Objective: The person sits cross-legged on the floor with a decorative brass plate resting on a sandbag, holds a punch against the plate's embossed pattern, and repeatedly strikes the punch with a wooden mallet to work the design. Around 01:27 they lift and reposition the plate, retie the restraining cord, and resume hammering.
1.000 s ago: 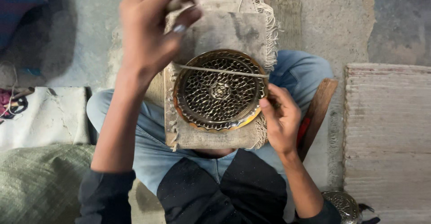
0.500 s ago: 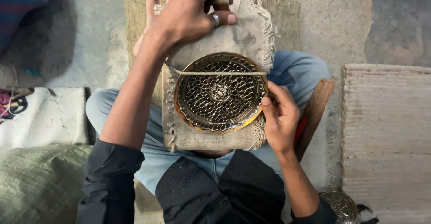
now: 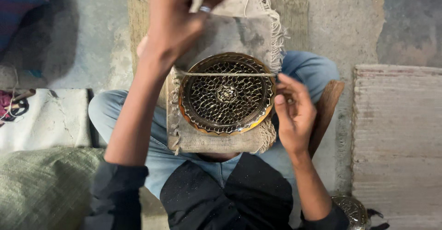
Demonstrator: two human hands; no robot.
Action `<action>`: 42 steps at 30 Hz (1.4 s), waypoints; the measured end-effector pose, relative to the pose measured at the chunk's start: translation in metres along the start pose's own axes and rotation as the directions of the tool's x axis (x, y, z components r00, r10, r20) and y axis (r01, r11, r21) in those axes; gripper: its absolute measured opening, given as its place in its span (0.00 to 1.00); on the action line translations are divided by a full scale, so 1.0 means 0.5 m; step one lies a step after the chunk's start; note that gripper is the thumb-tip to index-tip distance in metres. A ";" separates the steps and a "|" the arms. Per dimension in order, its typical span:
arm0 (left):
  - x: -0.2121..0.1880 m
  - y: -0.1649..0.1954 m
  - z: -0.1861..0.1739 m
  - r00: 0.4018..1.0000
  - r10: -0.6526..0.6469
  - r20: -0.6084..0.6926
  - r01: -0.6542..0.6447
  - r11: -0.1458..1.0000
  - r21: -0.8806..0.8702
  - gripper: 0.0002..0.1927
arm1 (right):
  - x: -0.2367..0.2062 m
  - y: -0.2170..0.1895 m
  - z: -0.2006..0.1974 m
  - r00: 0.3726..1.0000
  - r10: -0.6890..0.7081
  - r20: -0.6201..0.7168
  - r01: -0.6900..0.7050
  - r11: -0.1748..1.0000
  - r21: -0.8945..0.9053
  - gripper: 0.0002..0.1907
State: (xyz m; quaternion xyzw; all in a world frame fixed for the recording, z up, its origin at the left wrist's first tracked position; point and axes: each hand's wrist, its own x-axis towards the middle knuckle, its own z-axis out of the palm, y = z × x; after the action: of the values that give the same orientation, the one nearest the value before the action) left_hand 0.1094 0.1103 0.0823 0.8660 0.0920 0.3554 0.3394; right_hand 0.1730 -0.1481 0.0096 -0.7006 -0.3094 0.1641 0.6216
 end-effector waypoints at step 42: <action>-0.324 0.149 -0.035 0.877 -0.463 -0.132 0.352 0.803 -0.481 0.10 | -0.187 0.095 -0.181 0.967 -0.035 -0.254 -0.147 0.736 -0.661 0.41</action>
State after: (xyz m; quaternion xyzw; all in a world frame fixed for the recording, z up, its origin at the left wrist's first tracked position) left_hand -0.0268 -0.0011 0.0504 0.6750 0.2346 0.3880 0.5821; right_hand 0.1690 -0.2791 -0.0357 -0.9019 -0.2458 -0.0296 0.3540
